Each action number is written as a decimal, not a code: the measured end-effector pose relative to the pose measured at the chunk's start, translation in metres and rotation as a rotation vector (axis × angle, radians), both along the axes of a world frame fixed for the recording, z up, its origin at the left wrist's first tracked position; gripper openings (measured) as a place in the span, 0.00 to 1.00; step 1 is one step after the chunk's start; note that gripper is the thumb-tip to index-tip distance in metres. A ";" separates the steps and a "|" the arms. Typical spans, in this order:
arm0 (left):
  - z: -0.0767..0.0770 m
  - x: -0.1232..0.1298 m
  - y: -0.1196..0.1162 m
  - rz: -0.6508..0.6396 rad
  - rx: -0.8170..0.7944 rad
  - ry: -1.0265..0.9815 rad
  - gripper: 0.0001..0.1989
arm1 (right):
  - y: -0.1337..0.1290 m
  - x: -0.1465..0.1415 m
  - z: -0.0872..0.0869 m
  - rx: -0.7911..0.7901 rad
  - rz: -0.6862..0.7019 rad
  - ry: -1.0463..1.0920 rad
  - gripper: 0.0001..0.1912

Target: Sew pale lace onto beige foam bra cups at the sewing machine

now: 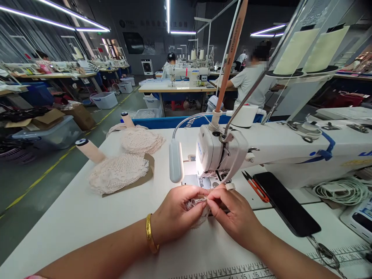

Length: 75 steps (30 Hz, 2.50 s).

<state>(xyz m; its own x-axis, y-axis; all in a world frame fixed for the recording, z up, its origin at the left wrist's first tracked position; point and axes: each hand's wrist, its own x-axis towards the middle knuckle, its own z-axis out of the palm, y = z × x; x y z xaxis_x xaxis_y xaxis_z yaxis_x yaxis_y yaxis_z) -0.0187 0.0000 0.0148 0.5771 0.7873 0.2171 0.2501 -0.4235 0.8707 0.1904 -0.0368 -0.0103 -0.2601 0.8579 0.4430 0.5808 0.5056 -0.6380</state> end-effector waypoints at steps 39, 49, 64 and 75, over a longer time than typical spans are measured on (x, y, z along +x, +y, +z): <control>-0.024 0.001 0.005 0.015 0.740 0.479 0.14 | 0.017 -0.003 -0.016 -0.160 -0.091 -0.290 0.12; -0.023 0.001 0.010 0.005 0.678 0.507 0.12 | 0.014 0.003 -0.014 0.178 -0.039 -0.504 0.18; -0.028 0.004 0.013 0.048 0.705 0.470 0.14 | 0.019 0.003 -0.025 0.260 -0.150 -0.525 0.18; -0.029 0.003 0.015 0.047 0.658 0.474 0.14 | 0.019 0.003 -0.026 0.289 -0.182 -0.599 0.18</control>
